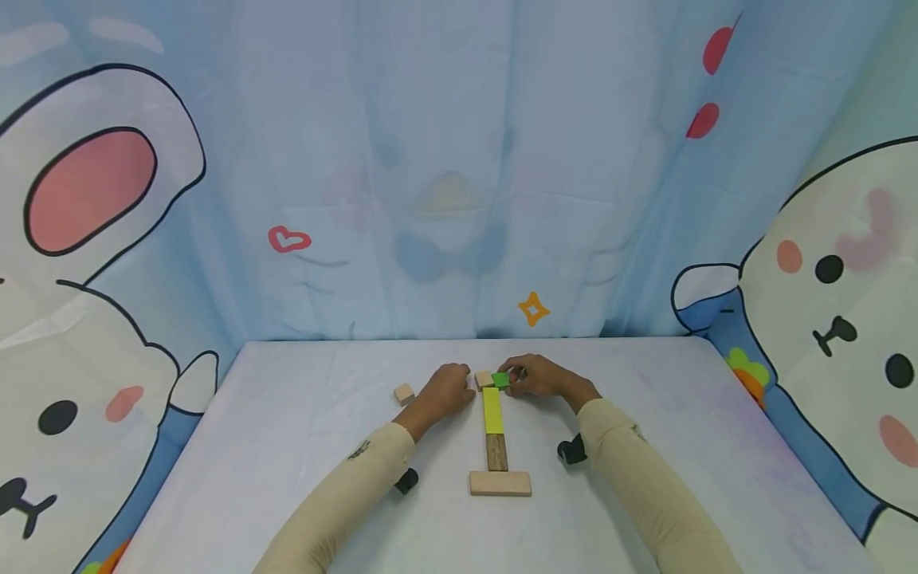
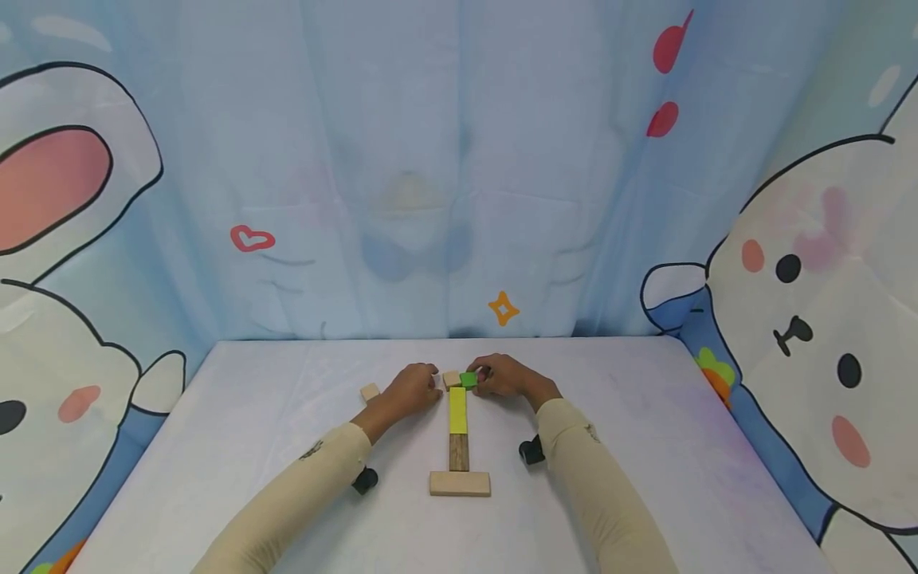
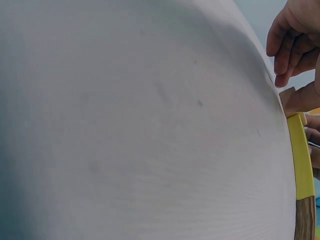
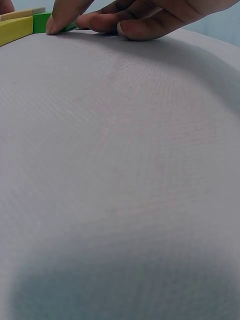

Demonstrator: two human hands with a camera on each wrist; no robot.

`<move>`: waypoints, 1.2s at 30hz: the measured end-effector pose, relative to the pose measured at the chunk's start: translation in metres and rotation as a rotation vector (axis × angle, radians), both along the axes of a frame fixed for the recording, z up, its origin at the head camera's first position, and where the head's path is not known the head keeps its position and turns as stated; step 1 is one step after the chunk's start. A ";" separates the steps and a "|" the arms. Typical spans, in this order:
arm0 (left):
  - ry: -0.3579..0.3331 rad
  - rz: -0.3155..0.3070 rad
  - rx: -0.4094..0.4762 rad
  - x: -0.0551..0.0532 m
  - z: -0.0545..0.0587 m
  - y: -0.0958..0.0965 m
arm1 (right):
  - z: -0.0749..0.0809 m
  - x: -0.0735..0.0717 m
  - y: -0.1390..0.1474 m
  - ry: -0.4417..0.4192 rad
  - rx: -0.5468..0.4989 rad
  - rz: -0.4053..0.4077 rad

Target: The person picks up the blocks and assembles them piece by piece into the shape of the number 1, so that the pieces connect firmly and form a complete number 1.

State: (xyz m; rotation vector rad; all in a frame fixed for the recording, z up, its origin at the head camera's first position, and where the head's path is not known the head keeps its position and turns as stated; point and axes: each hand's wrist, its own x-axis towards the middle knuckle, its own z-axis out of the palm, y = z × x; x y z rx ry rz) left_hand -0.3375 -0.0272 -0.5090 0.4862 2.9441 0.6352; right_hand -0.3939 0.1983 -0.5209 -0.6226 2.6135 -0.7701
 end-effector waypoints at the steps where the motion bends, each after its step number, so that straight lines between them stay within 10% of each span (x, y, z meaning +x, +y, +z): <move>1: 0.000 -0.001 0.001 0.001 0.001 -0.001 | 0.000 0.000 0.000 0.000 0.000 0.001; 36: 0.067 0.064 0.088 0.014 0.016 -0.046 | 0.005 0.003 0.001 0.008 -0.028 0.049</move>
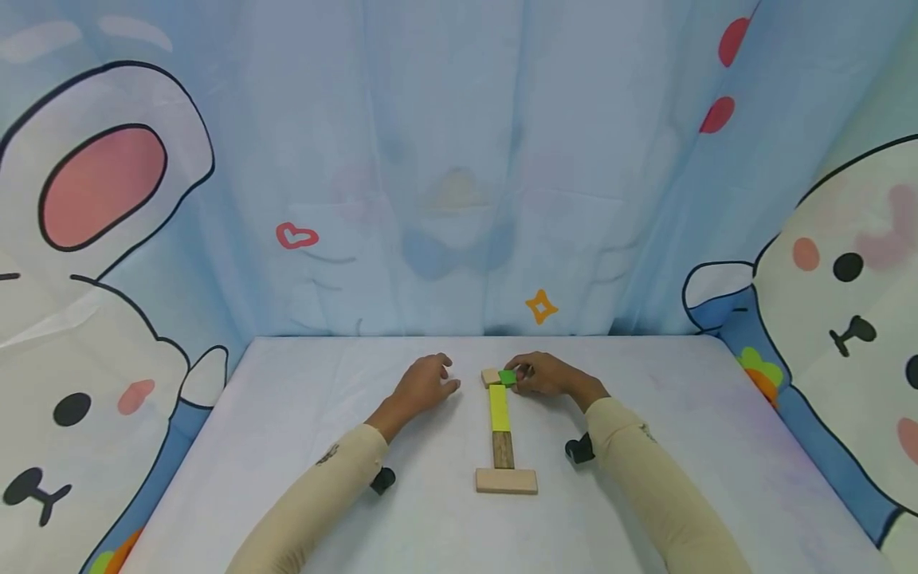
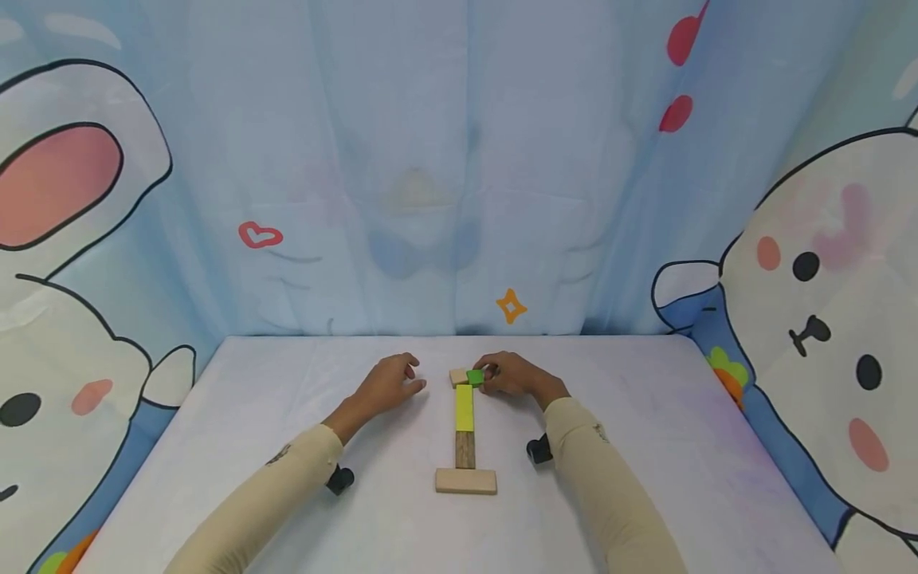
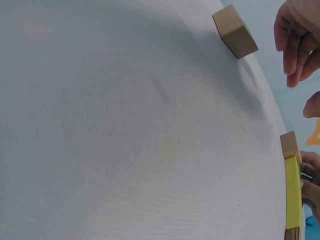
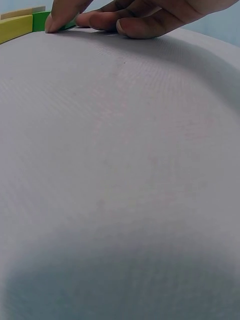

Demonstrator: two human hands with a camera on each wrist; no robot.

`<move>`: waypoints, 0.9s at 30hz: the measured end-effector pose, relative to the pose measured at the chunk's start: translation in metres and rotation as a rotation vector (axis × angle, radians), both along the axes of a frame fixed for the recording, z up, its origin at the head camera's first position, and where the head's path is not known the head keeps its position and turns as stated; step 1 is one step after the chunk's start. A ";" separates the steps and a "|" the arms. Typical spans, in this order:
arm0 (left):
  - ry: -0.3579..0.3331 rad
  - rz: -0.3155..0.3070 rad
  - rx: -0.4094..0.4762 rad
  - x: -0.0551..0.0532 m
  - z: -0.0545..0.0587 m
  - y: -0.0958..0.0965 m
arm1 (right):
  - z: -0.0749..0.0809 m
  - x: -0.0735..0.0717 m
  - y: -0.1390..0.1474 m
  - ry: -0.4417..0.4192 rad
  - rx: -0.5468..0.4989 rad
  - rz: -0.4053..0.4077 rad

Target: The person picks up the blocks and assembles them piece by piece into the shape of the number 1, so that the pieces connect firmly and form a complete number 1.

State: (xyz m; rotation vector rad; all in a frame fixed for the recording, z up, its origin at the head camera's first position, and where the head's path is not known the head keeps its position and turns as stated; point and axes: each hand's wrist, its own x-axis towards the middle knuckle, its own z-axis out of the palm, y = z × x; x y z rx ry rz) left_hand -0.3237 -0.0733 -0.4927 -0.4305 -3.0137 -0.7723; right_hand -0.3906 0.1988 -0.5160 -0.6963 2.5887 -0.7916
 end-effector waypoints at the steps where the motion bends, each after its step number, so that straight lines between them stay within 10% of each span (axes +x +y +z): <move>1: 0.003 0.004 0.000 0.000 0.000 -0.002 | 0.001 0.000 0.000 -0.006 -0.002 -0.004; 27: 0.044 0.124 0.051 0.011 -0.013 -0.051 | -0.004 -0.003 0.000 -0.013 -0.007 -0.019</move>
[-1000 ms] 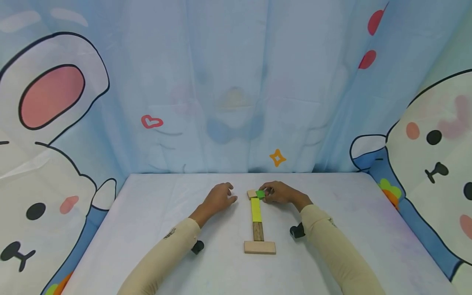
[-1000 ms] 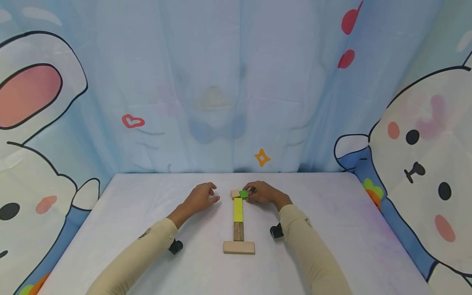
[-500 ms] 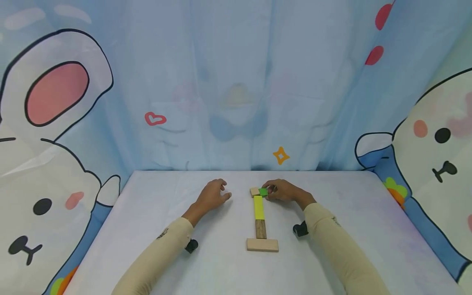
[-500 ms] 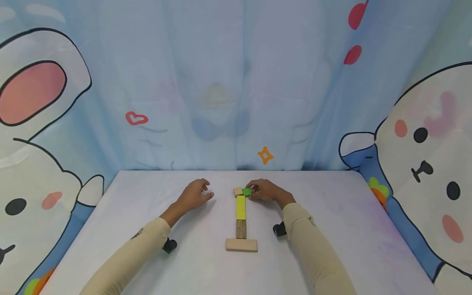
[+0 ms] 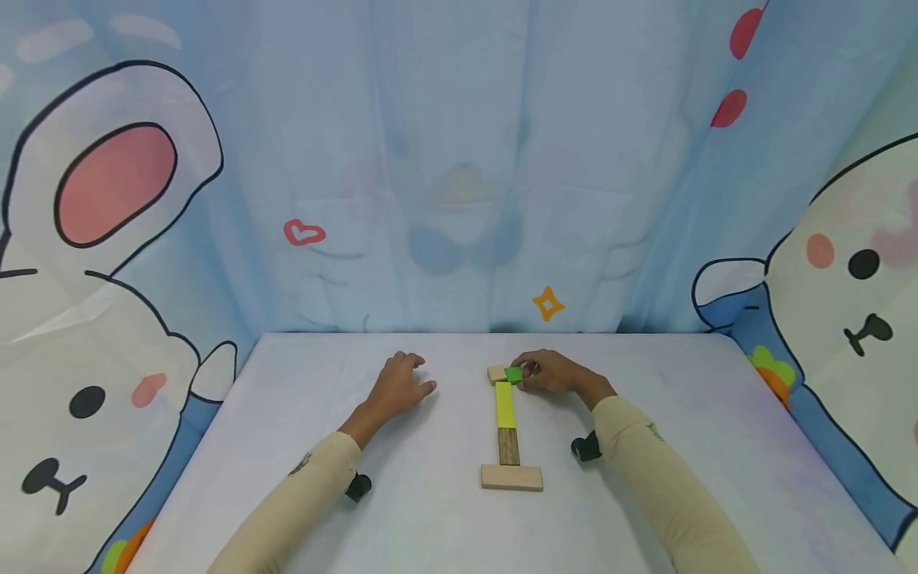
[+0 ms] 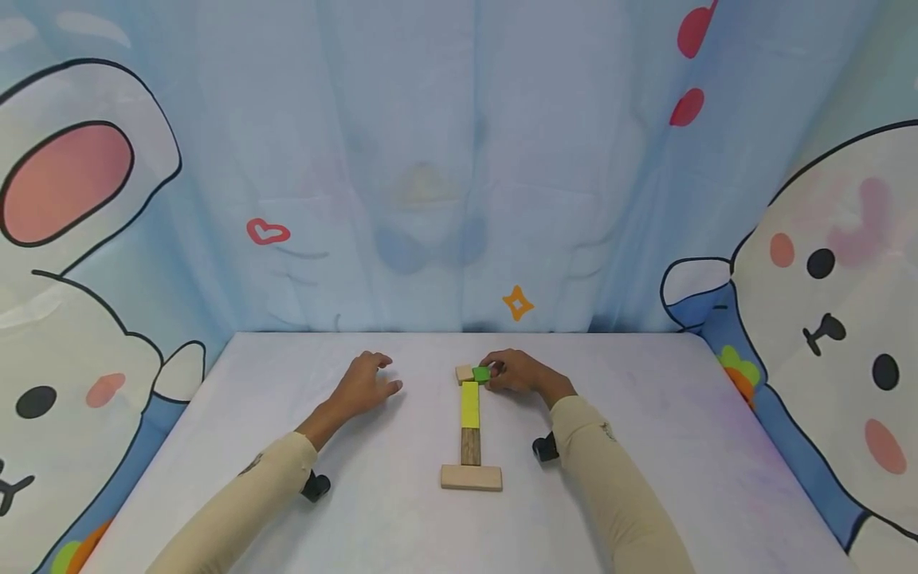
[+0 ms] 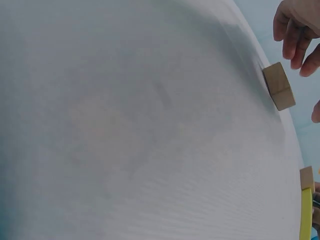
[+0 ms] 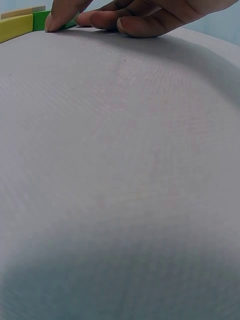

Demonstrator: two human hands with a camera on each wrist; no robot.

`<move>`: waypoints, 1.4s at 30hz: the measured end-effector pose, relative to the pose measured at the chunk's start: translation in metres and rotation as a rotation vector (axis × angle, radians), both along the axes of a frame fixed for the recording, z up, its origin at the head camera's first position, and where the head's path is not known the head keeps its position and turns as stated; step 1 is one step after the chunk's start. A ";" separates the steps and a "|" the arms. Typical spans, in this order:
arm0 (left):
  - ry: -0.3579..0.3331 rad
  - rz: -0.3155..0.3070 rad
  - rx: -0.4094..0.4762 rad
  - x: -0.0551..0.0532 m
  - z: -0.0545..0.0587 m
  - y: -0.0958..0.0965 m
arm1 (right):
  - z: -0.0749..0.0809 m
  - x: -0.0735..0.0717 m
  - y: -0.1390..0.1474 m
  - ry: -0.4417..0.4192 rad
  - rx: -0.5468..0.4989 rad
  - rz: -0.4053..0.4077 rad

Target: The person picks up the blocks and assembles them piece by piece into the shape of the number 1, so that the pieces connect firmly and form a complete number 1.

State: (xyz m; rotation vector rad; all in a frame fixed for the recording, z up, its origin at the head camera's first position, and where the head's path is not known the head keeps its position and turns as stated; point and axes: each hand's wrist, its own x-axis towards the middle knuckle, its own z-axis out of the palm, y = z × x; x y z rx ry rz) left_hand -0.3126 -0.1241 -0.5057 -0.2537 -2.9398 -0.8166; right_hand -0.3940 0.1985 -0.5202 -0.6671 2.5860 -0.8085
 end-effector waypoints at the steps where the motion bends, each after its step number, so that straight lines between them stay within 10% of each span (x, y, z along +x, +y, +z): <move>1: -0.004 0.002 0.004 0.001 -0.001 -0.002 | 0.000 0.000 0.000 -0.001 -0.002 -0.001; 42: -0.151 -0.035 0.051 0.008 -0.008 -0.023 | -0.003 -0.001 0.000 0.005 -0.026 0.012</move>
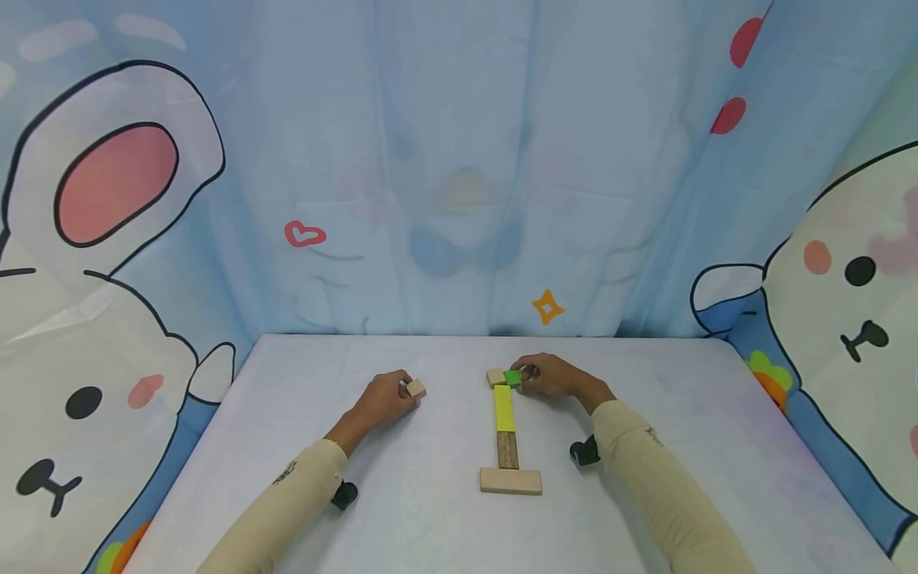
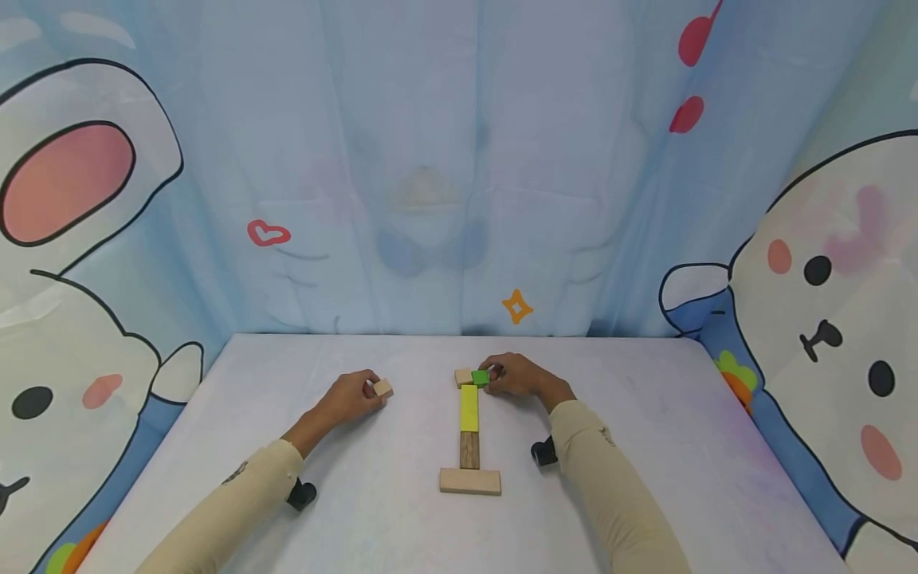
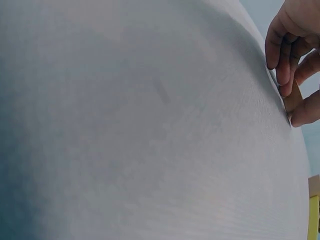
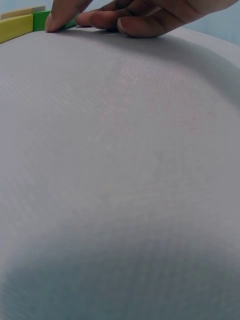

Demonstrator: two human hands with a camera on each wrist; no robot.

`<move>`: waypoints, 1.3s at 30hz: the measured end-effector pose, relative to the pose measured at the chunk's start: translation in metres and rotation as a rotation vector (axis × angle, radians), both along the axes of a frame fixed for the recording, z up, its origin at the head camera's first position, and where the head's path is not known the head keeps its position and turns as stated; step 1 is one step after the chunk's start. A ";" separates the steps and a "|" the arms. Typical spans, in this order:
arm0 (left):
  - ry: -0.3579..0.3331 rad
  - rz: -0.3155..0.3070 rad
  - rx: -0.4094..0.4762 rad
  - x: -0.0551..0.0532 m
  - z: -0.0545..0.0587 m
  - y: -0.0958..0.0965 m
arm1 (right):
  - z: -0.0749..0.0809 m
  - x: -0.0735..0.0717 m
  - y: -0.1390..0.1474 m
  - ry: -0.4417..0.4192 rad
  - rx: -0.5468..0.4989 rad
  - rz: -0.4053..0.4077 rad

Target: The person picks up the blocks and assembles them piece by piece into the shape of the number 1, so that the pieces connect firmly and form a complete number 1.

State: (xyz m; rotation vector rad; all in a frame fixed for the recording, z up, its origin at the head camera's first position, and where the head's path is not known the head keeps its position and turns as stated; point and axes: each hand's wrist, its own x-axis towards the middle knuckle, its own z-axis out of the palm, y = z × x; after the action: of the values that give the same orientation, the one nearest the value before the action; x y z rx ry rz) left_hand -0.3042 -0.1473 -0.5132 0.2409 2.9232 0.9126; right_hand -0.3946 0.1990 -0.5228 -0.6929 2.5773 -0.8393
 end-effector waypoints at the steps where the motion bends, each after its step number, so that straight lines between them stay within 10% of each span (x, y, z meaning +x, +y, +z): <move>1: -0.001 0.001 -0.003 0.000 0.000 0.000 | -0.001 0.000 0.000 0.002 0.001 0.001; 39: -0.002 -0.022 -0.012 0.001 0.007 0.009 | -0.003 0.000 0.001 0.001 0.024 -0.030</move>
State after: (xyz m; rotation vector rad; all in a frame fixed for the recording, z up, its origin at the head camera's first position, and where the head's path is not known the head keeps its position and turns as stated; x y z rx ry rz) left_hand -0.3036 -0.1385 -0.5065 0.2704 2.9177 0.8922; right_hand -0.3947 0.1999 -0.5258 -0.6489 2.6001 -0.8159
